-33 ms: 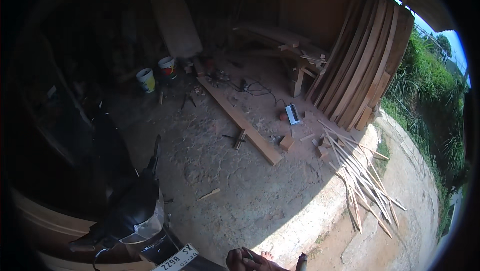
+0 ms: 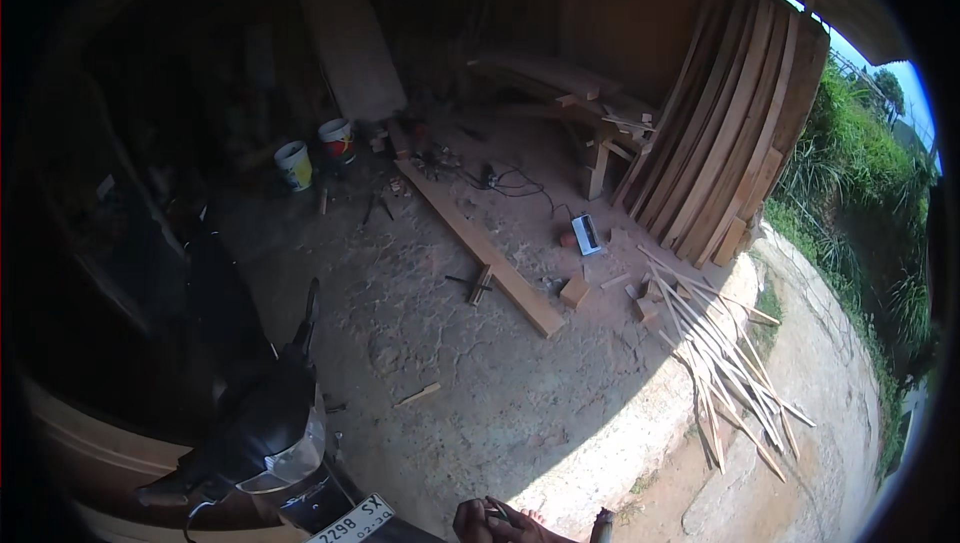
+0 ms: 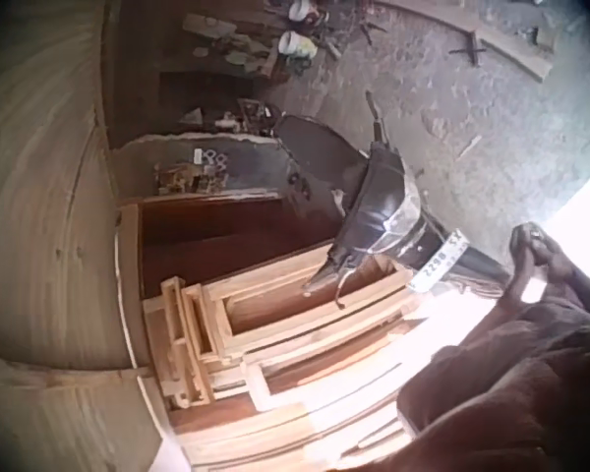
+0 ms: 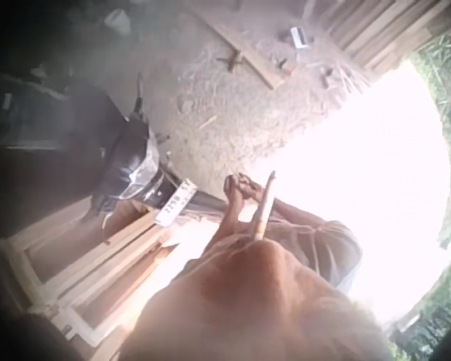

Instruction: The person uses a measuring tape to mark lengths on a stack of wooden boards, then uses a pencil to draw cut lines, and finally cuts through the boards using a circular saw.

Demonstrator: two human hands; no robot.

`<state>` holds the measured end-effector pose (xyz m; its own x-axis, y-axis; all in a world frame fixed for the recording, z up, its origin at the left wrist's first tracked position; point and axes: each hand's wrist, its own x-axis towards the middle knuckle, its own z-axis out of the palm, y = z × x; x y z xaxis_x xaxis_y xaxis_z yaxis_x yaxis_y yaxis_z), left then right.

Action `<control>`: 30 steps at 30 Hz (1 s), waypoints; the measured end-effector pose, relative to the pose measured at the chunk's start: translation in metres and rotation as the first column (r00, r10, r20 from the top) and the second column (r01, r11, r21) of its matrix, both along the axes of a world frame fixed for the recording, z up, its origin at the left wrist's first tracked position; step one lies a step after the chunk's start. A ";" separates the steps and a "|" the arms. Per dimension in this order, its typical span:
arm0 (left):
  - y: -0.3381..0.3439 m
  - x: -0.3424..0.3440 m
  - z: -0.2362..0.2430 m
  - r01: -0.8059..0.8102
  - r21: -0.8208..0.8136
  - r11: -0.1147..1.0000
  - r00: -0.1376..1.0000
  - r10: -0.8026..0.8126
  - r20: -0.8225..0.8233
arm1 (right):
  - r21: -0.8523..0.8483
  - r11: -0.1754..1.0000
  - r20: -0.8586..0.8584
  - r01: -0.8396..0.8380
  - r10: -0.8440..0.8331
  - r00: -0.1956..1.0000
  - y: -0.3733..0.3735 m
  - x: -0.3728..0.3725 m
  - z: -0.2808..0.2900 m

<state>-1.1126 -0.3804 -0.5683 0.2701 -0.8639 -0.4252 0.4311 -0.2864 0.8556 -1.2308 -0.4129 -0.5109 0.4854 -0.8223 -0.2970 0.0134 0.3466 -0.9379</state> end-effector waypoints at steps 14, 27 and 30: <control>-0.271 0.113 -0.003 -0.585 -0.089 0.806 0.804 0.591 0.070 | 0.111 0.842 0.569 -0.528 0.381 0.728 -0.173 -0.190 -0.101; -0.707 0.091 -0.059 -0.457 0.148 0.877 0.862 0.478 -0.171 | 0.042 0.711 -0.844 -0.702 0.401 0.356 -0.531 -0.330 -0.019; -0.801 0.005 -0.017 -0.222 0.058 0.973 0.966 0.227 -0.121 | 0.008 0.825 -0.874 -0.566 0.280 0.397 -0.627 -0.315 0.032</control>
